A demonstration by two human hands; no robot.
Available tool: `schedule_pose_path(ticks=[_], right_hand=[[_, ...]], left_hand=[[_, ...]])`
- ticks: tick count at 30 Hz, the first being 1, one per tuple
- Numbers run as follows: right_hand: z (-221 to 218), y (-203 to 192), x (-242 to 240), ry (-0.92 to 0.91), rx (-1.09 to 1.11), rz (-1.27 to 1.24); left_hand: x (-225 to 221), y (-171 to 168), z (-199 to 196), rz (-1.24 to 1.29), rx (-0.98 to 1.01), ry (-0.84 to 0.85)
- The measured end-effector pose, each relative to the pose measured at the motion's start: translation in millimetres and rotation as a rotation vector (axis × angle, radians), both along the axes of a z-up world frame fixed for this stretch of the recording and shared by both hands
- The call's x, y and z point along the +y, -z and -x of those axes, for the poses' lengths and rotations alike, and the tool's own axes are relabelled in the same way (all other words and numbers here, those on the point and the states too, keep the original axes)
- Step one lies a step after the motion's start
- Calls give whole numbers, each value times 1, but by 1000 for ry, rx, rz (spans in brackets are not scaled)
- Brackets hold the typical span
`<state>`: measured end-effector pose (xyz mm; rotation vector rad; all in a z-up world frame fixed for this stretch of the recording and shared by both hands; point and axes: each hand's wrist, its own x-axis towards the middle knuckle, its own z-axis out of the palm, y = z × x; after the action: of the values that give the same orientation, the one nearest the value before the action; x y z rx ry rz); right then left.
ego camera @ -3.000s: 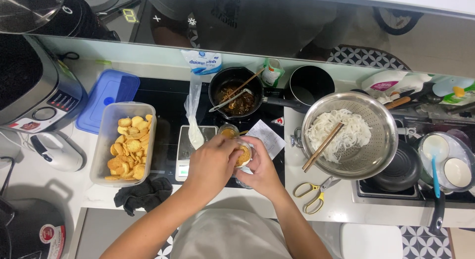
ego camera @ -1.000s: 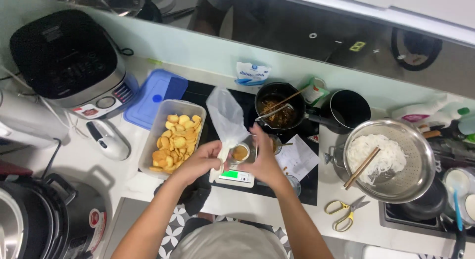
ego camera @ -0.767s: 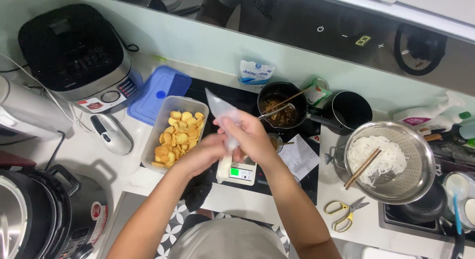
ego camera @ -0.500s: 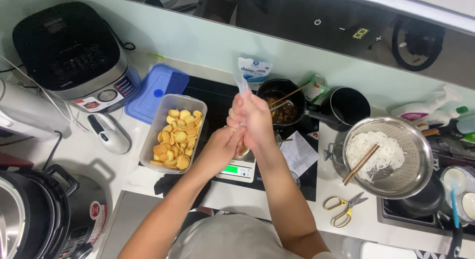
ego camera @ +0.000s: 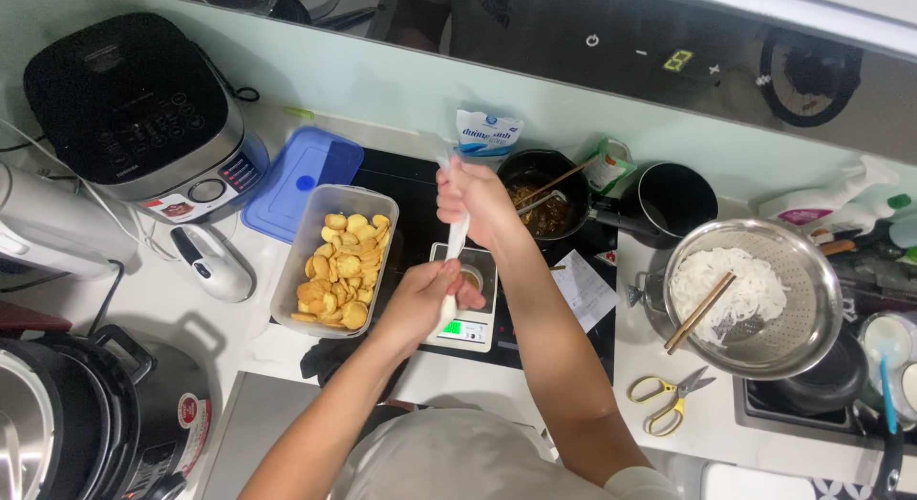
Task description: Preparing desserts by piping cream into cups, leveling it with a spoon, and gathering ingredients from cabinets.
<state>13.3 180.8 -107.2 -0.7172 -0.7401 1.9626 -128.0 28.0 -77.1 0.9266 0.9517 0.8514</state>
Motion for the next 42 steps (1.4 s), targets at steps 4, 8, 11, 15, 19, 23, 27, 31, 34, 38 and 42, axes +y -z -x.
schedule_pose_path(ticks=[4,8,11,15,19,23,27,31,34,38,42], right_hand=[[-12,12,-42,204,-490,-302],[-21,50,-112,-93,-1359,-801],[-22,81,-136,-130,-1479,-793],[-17,53,-150,-2,-1200,-680],[-10,-13,-168,110,-1054,-850],[-14,-53,-188,186,-565,-696],[-24,-91,-203,208,-461,-794],[-28,-115,-214,255,-574,-893],[-31,-121,-220,288,-572,-899],[-34,-130,-227,273,-536,-860],[-35,-131,-231,234,-489,-809]], left_hand=[[0,2,37,-154,30,-3],[3,-30,64,-182,-45,-227],[2,-36,72,-140,-327,-336],[5,-42,75,-191,-617,-357],[4,-80,58,-59,-718,-328],[-5,-118,39,-92,-811,-277],[-13,-144,26,-121,-891,-198],[-18,-158,19,-100,-922,-141],[-20,-160,16,-86,-970,-93],[-23,-162,14,-80,-960,-68],[-28,-166,12,-100,-963,-25]])
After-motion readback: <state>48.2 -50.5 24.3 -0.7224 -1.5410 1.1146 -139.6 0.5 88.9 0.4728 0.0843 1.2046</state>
